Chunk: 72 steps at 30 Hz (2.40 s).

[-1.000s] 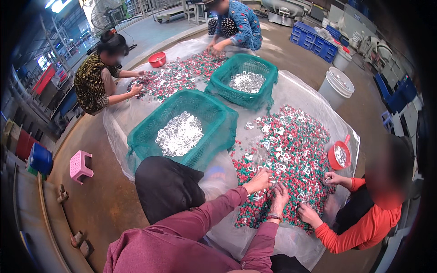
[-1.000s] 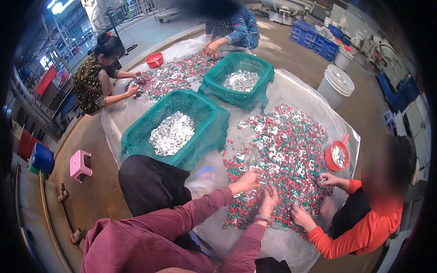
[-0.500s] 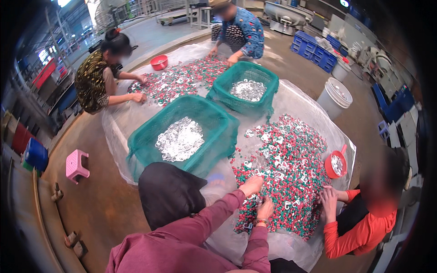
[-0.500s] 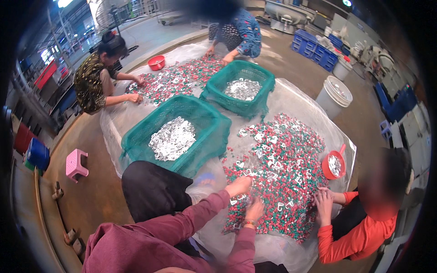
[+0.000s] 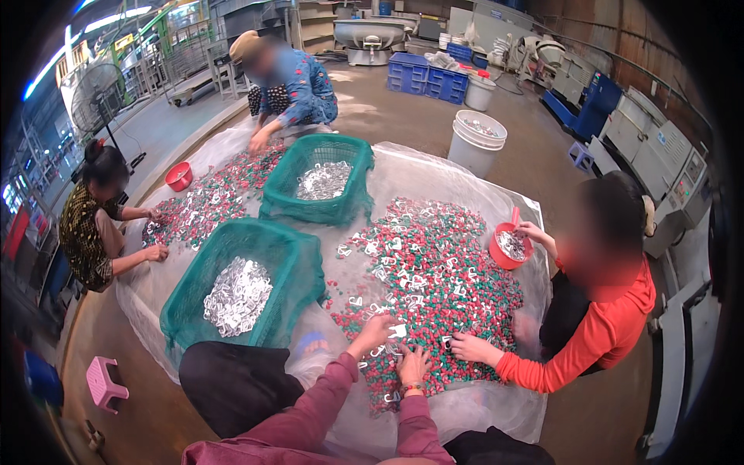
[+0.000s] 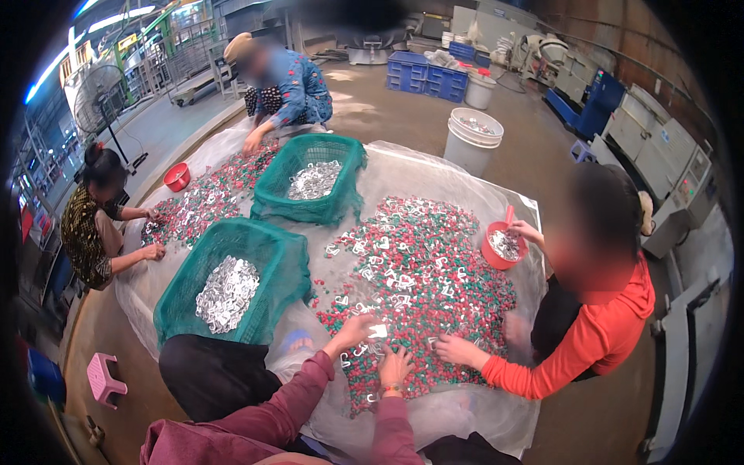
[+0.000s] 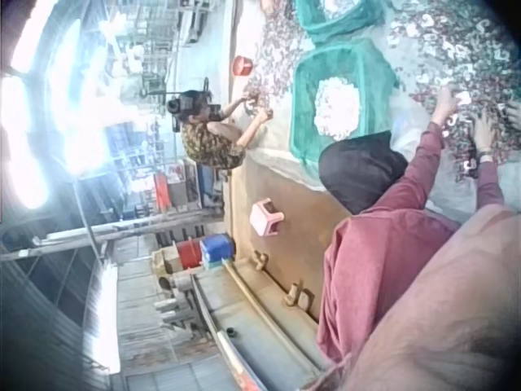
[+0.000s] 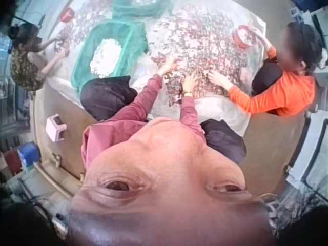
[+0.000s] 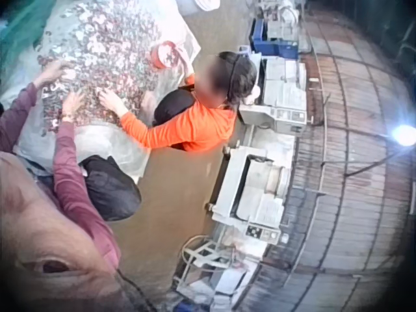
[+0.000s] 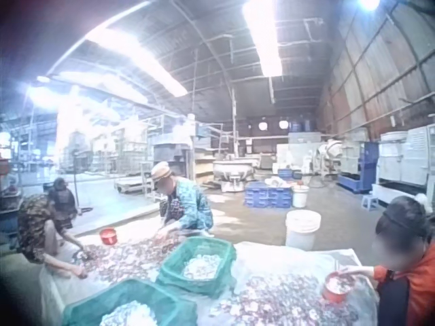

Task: The person sits on the floor and sorts small red, green, and white plastic pieces by hand, placing selected white pieces into a green basket. The person repeatedly picks, sifts, and transfers pieces from a large pile on a plastic sheet into the basket.

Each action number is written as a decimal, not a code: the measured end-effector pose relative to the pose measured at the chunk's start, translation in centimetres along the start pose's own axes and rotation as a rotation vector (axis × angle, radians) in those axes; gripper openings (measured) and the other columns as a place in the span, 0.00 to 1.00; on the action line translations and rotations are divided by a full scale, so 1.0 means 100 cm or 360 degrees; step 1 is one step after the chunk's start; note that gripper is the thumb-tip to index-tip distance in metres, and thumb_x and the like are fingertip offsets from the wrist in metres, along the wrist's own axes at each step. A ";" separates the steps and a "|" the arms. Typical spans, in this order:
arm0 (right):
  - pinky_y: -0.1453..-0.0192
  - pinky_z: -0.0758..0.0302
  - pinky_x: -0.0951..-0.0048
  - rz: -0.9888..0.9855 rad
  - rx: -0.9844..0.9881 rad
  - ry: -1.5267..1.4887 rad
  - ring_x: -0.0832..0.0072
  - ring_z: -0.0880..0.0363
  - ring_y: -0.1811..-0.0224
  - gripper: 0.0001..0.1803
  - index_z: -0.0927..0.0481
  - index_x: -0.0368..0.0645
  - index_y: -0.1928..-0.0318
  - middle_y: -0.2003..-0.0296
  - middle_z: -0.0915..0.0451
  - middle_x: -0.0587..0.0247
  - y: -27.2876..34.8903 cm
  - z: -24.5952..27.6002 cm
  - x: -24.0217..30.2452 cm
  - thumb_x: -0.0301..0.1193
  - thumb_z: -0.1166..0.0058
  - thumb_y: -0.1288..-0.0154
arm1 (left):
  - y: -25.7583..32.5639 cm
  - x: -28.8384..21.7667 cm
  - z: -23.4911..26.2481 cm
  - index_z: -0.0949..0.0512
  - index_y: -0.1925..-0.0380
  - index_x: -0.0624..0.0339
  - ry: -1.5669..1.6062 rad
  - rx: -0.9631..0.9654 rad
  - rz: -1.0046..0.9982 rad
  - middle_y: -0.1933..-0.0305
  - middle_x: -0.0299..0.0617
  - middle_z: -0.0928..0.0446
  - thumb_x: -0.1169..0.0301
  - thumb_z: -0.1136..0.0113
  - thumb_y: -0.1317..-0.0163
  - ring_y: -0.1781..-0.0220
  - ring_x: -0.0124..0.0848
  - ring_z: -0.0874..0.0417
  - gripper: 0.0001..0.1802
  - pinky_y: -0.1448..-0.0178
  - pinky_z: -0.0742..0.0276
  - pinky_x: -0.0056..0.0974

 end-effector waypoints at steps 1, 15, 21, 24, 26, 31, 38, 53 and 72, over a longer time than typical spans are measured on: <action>0.40 0.38 0.38 0.0003 -0.0041 -0.0015 0.56 0.38 0.37 0.15 0.17 0.61 0.53 0.45 0.30 0.58 0.002 -0.002 -0.002 0.37 0.42 0.42 | -0.001 -0.001 -0.004 0.28 0.44 0.67 0.0268 0.0091 -0.0014 0.47 0.46 0.24 0.76 0.45 0.37 0.55 0.33 0.19 0.20 0.55 0.19 0.38; 0.63 0.28 0.62 -0.0214 -0.0156 -0.1275 0.62 0.19 0.72 0.20 0.18 0.34 0.66 0.76 0.19 0.51 -0.045 0.013 -0.060 0.41 0.51 0.33 | 0.002 -0.024 -0.014 0.33 0.73 0.50 0.1364 0.0343 0.0142 0.76 0.27 0.39 0.61 0.46 0.32 0.78 0.16 0.38 0.12 0.81 0.50 0.21; 0.54 0.23 0.65 -0.0108 0.0124 -0.1167 0.63 0.19 0.62 0.26 0.25 0.42 0.43 0.63 0.19 0.51 -0.029 0.013 -0.043 0.31 0.39 0.44 | -0.002 0.071 0.031 0.27 0.50 0.62 -0.1654 -0.0412 0.0192 0.63 0.48 0.18 0.60 0.31 0.49 0.60 0.44 0.17 0.29 0.58 0.22 0.45; 0.38 0.30 0.57 0.0348 0.0001 -0.0358 0.49 0.28 0.42 0.39 0.31 0.44 0.38 0.47 0.26 0.40 -0.011 0.009 -0.025 0.30 0.33 0.54 | 0.003 0.099 0.029 0.30 0.46 0.57 -0.1482 -0.0395 -0.0075 0.57 0.58 0.22 0.58 0.32 0.51 0.53 0.55 0.21 0.33 0.51 0.25 0.54; 0.40 0.29 0.55 0.0118 0.0010 -0.0354 0.46 0.27 0.45 0.29 0.27 0.43 0.43 0.49 0.26 0.38 -0.004 -0.008 -0.035 0.27 0.39 0.50 | 0.004 0.096 0.033 0.22 0.65 0.62 -0.1415 -0.0486 -0.0252 0.66 0.57 0.20 0.56 0.34 0.48 0.62 0.52 0.19 0.20 0.59 0.25 0.53; 0.73 0.29 0.71 -0.0221 -0.0105 -0.1272 0.72 0.25 0.78 0.10 0.17 0.40 0.61 0.78 0.21 0.61 -0.001 -0.002 -0.062 0.29 0.38 0.44 | -0.004 0.044 0.044 0.18 0.56 0.54 -0.1017 -0.0549 -0.0401 0.77 0.49 0.23 0.53 0.38 0.41 0.72 0.42 0.19 0.21 0.64 0.28 0.44; 0.83 0.35 0.84 -0.0423 0.0336 -0.1956 0.86 0.29 0.83 0.11 0.20 0.38 0.53 0.74 0.22 0.70 -0.020 0.034 -0.047 0.27 0.48 0.33 | -0.005 0.005 0.025 0.20 0.49 0.51 -0.0895 -0.0139 -0.0339 0.60 0.37 0.17 0.63 0.41 0.36 0.63 0.32 0.18 0.16 0.54 0.24 0.41; 0.55 0.25 0.50 0.0092 0.0152 -0.0329 0.47 0.23 0.54 0.21 0.29 0.43 0.51 0.60 0.24 0.43 -0.021 -0.012 0.009 0.35 0.39 0.42 | 0.020 -0.036 0.018 0.27 0.61 0.59 0.1955 0.0352 -0.0092 0.52 0.54 0.27 0.49 0.54 0.30 0.53 0.46 0.22 0.23 0.73 0.22 0.32; 0.64 0.20 0.75 0.0115 0.0487 -0.2974 0.68 0.18 0.62 0.23 0.32 0.45 0.42 0.59 0.20 0.54 -0.015 0.094 -0.028 0.22 0.52 0.40 | 0.043 0.123 0.062 0.19 0.68 0.64 -0.1786 -0.0546 0.0313 0.65 0.54 0.19 0.55 0.33 0.48 0.55 0.47 0.17 0.21 0.50 0.24 0.48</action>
Point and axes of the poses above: each hand's wrist, its own y-axis away from the middle knuckle, its own z-axis out of the back of the hand, x = y × z, the point moved 7 cm from there along -y, towards the middle knuckle
